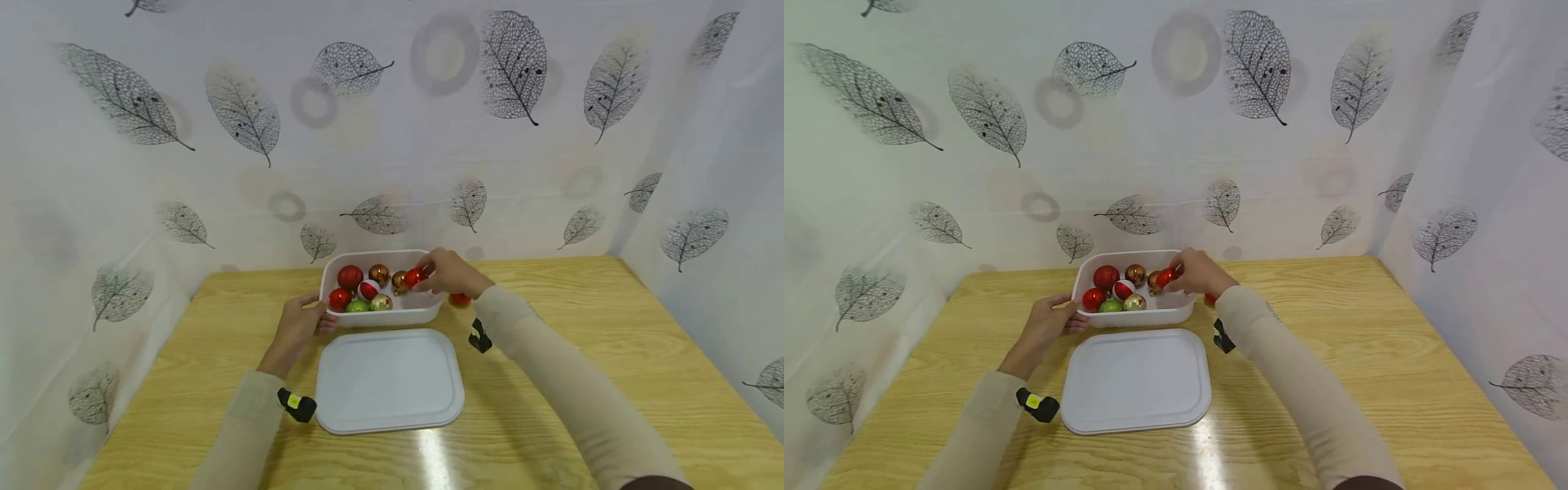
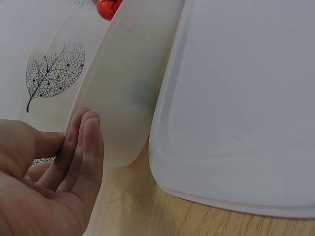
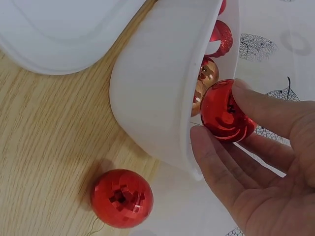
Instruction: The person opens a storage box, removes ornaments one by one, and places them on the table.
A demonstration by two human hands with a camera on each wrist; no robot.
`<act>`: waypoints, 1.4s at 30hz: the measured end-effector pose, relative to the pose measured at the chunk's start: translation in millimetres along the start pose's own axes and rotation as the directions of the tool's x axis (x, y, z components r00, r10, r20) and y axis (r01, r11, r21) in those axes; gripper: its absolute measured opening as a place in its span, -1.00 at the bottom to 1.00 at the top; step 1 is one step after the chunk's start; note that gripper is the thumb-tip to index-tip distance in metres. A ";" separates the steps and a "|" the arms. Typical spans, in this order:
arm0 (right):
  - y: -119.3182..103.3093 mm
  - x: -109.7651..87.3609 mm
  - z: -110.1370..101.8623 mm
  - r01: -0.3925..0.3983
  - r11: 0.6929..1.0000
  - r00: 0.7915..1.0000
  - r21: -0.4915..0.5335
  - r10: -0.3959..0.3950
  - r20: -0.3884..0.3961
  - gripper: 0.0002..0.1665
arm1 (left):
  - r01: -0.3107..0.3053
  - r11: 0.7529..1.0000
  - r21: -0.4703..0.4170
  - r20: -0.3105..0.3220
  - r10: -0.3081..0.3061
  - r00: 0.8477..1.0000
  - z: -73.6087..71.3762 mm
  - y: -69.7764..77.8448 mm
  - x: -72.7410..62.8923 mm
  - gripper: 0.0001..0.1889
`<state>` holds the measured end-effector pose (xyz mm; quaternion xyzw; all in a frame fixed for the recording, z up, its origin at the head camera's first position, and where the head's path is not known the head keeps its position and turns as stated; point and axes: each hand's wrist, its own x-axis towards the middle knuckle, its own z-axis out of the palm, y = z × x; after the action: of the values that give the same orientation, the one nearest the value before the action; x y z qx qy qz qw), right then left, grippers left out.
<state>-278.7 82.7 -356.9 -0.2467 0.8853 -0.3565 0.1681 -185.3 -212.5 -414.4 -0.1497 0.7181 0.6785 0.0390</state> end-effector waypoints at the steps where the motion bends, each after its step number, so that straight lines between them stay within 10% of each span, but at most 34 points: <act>1: 0.8 -0.6 -1.4 -0.004 1.000 1.000 0.001 0.004 -0.005 -0.56 | -0.002 1.000 0.003 -0.001 0.002 1.000 -0.2 -0.2 0.1 -0.51; 42: 63.3 -67.2 -71.3 -0.122 0.990 0.983 0.067 0.130 -0.127 -0.40 | -0.008 1.000 0.006 0.010 0.008 1.000 0.7 2.1 -4.9 -0.45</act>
<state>-277.2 198.6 -344.8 -0.1614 0.8974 -0.3864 0.1392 -181.3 -211.0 -411.3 -0.1434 0.7205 0.6773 0.0405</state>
